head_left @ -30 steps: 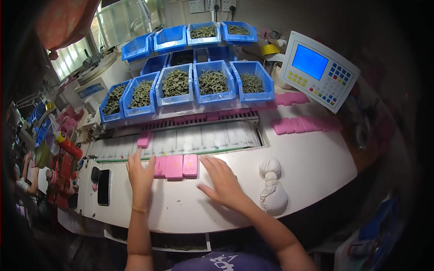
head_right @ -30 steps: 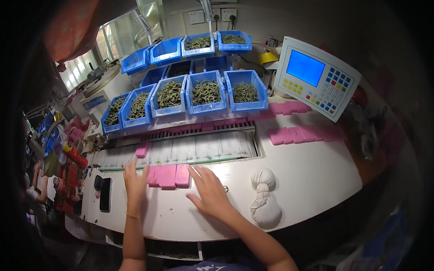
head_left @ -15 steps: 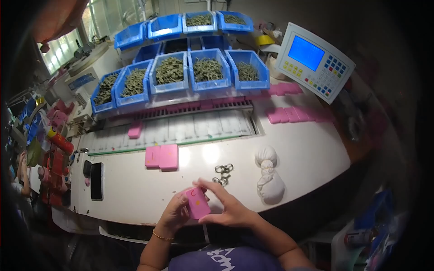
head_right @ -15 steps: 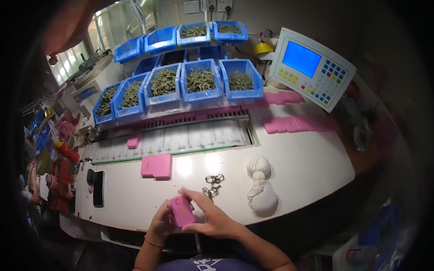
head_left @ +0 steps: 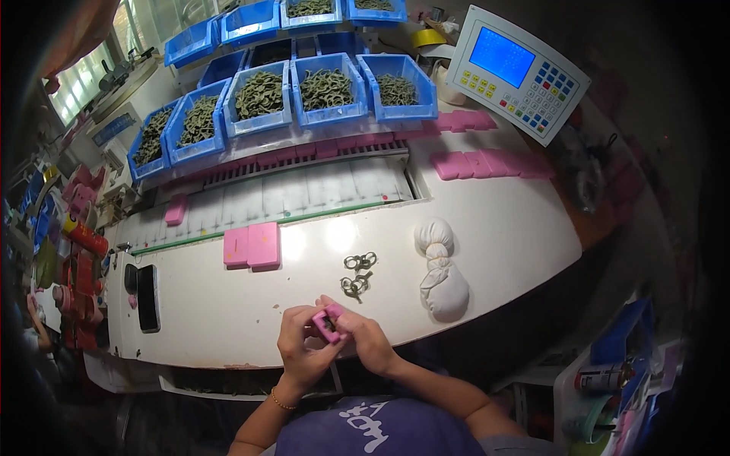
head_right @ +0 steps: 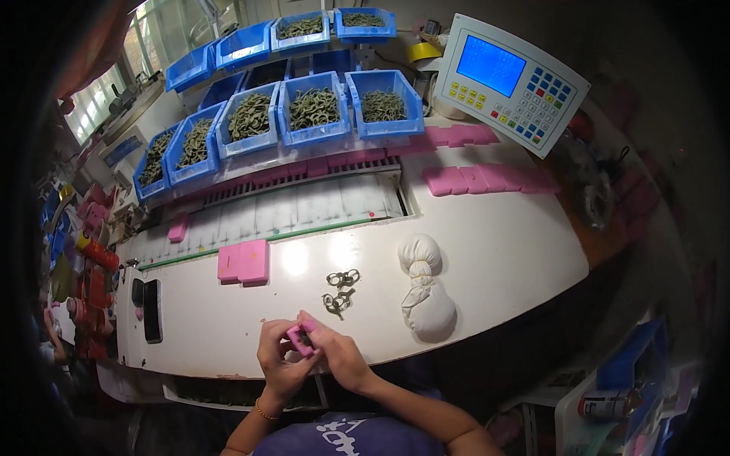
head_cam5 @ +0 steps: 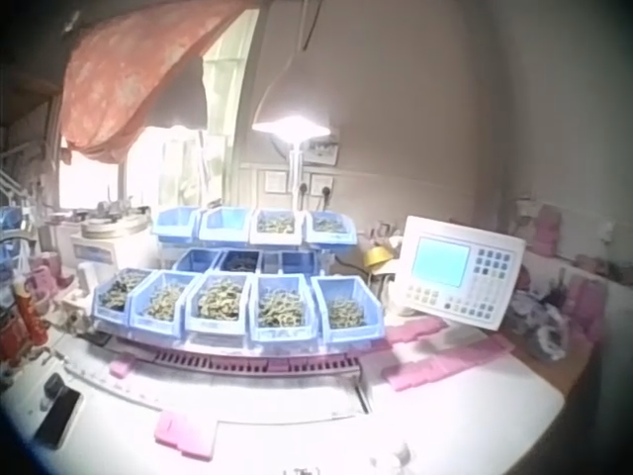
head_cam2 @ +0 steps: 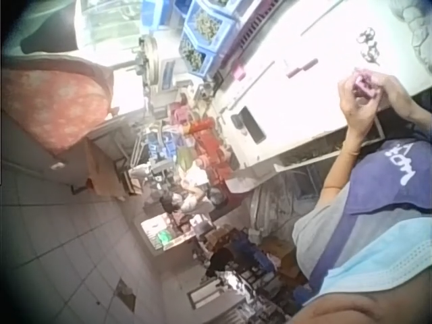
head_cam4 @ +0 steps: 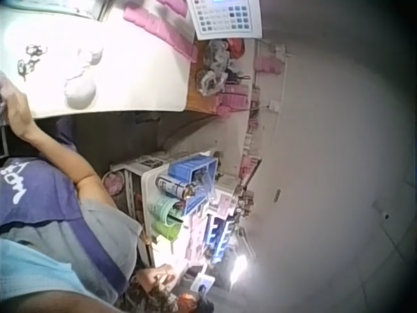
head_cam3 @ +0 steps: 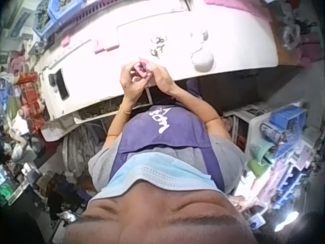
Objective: Assembling small plastic charms and metal components using molds.
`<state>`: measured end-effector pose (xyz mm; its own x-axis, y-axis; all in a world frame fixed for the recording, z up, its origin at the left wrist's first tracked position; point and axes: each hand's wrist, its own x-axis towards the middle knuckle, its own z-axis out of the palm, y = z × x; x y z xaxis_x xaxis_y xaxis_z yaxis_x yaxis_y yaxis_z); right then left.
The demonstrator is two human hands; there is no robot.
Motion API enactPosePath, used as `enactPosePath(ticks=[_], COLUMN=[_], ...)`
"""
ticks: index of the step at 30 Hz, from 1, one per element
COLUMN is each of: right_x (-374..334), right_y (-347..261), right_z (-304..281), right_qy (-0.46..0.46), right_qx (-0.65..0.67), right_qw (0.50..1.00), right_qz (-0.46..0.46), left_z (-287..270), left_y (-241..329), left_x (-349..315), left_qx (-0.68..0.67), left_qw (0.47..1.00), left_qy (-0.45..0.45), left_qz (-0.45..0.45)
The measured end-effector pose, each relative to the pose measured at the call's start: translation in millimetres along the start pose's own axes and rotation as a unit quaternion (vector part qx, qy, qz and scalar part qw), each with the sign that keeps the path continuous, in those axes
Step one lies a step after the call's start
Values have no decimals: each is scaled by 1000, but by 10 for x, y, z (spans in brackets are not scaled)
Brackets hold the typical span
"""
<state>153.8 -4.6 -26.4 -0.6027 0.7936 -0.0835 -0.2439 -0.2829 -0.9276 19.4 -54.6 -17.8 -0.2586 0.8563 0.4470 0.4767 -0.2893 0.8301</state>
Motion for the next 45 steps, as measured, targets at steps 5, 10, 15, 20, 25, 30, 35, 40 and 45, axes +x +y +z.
enactPosePath(ticks=[5,10,15,20,25,30,35,40,45], right_x=[122,344,254,303,321,267,212,237,186], right_y=[-89,-278,-492,-363,-306,-266,-190,-325,-463], right_z=[2,54,101,85,43,-21,-87,52,119], right_qy=[7,-58,-89,-60,13,-42,-67,-69,-162], right_qx=[-14,-238,-389,-292,-491,-558,-437,-432,-448], right_qw=[1000,969,904,953,828,778,872,861,834], right_qz=[10,-19,-152,-46,-272,-286,-209,-259,-280], left_z=[-3,78,-154,-292,-336,-493,-345,-354,-425], left_y=[-53,-114,-102,-100,-113,-189,-136,55,166], left_x=[-130,-336,-153,-82,-59,-56,-77,184,169], left_qx=[76,131,70,23,54,-177,-106,41,102], left_qw=[994,985,991,997,997,953,983,984,979], left_qy=[57,107,91,35,45,-68,-9,-97,-126], left_qz=[57,40,-63,-63,-40,-236,-153,-142,-127])
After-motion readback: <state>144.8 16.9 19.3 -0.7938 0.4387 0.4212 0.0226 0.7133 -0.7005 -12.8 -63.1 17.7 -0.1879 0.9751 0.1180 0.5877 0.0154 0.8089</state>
